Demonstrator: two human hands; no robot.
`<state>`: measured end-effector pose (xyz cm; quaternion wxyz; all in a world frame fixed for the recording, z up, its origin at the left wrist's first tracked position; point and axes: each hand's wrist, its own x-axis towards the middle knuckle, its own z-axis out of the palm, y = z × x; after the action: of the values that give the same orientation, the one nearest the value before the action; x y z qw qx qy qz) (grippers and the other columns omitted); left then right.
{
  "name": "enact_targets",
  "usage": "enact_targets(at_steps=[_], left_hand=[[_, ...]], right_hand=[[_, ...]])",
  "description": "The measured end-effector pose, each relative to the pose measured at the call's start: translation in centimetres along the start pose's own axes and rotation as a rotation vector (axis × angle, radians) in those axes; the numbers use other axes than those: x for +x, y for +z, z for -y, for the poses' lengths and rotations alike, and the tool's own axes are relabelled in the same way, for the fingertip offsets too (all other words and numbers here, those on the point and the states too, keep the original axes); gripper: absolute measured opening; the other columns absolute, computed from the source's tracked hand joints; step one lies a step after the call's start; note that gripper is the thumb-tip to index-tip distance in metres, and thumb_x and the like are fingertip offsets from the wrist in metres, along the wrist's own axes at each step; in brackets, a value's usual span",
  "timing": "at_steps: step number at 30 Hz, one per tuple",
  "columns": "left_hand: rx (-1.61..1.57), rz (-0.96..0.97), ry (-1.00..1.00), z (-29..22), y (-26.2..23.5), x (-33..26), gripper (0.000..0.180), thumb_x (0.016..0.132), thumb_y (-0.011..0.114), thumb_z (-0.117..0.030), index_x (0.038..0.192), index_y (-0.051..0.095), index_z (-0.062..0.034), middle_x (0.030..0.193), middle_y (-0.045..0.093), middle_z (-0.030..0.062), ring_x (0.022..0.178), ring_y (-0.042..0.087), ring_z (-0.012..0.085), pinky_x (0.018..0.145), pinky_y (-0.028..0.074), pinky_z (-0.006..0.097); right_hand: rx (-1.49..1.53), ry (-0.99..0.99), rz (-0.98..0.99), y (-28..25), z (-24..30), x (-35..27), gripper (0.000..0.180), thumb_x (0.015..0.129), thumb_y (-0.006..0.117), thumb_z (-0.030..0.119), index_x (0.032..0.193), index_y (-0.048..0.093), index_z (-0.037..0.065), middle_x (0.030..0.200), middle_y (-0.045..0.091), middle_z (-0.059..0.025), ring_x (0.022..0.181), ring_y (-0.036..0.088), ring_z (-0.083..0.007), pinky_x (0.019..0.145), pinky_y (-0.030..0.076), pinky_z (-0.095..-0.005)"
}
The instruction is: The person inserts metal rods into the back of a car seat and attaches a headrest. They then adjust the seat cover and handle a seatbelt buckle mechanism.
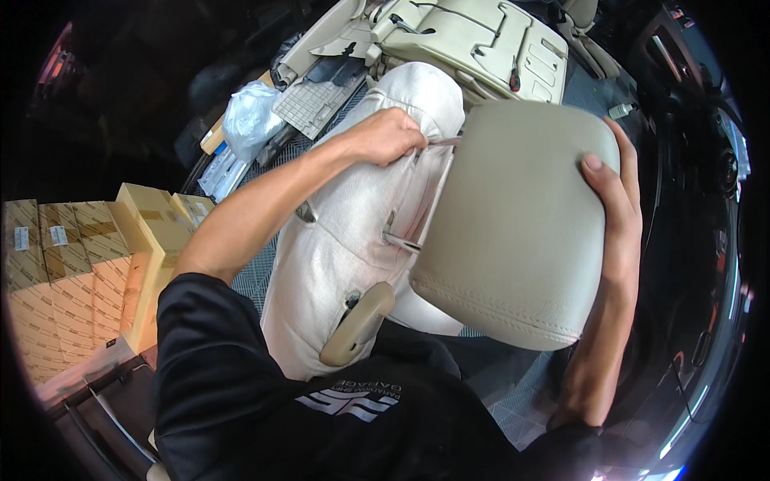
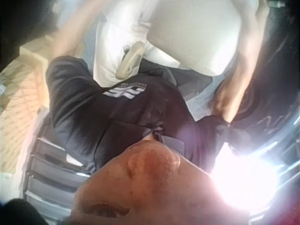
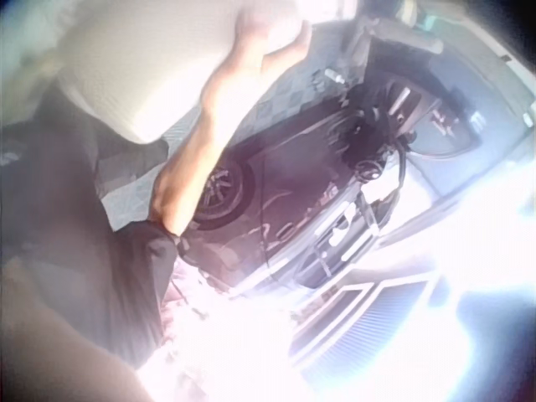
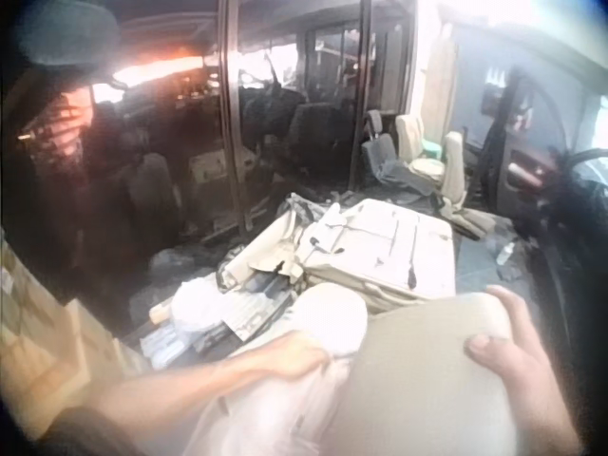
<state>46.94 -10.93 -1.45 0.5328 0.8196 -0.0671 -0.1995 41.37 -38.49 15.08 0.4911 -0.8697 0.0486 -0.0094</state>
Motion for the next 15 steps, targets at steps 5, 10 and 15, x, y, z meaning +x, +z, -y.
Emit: enact_targets(at_steps=[5, 10, 15], left_hand=[[-0.106, 0.001, 0.011, 1.2, 0.7, -0.4, 0.038, 0.093, 0.062, -0.020, 0.059, 0.056, -0.0040, 0.050, 0.049, -0.0001, 0.040, 0.043, 0.0096, 0.040, 0.034, 0.029], [-0.010, -0.056, 0.125, -0.2, 0.8, -0.1, 0.036, 0.092, 0.063, -0.020, 0.061, 0.058, -0.0034, 0.051, 0.049, -0.0003, 0.042, 0.044, 0.0097, 0.042, 0.035, 0.029], [0.005, -0.044, 0.272, 0.6, 0.7, 0.1, 0.035, 0.091, 0.063, -0.020, 0.061, 0.058, -0.0021, 0.050, 0.048, 0.0004, 0.043, 0.045, 0.0102, 0.042, 0.037, 0.030]], right_hand=[[-0.016, -0.033, 0.024, 1.0, 0.5, 0.5, 0.083, 0.076, 0.062, 0.051, 0.147, 0.049, 0.012, 0.138, 0.054, -0.0223, 0.124, 0.054, -0.0374, 0.106, 0.039, -0.0433], [0.011, -0.060, 0.069, 0.6, 0.1, 0.8, 0.077, 0.086, 0.060, 0.045, 0.147, 0.043, 0.002, 0.131, 0.056, -0.0285, 0.124, 0.054, -0.0357, 0.108, 0.039, -0.0407], [0.054, -0.044, 0.081, 0.5, -0.8, 0.0, 0.082, 0.085, 0.061, 0.047, 0.149, 0.039, 0.000, 0.136, 0.053, -0.0291, 0.126, 0.052, -0.0348, 0.109, 0.037, -0.0387]])
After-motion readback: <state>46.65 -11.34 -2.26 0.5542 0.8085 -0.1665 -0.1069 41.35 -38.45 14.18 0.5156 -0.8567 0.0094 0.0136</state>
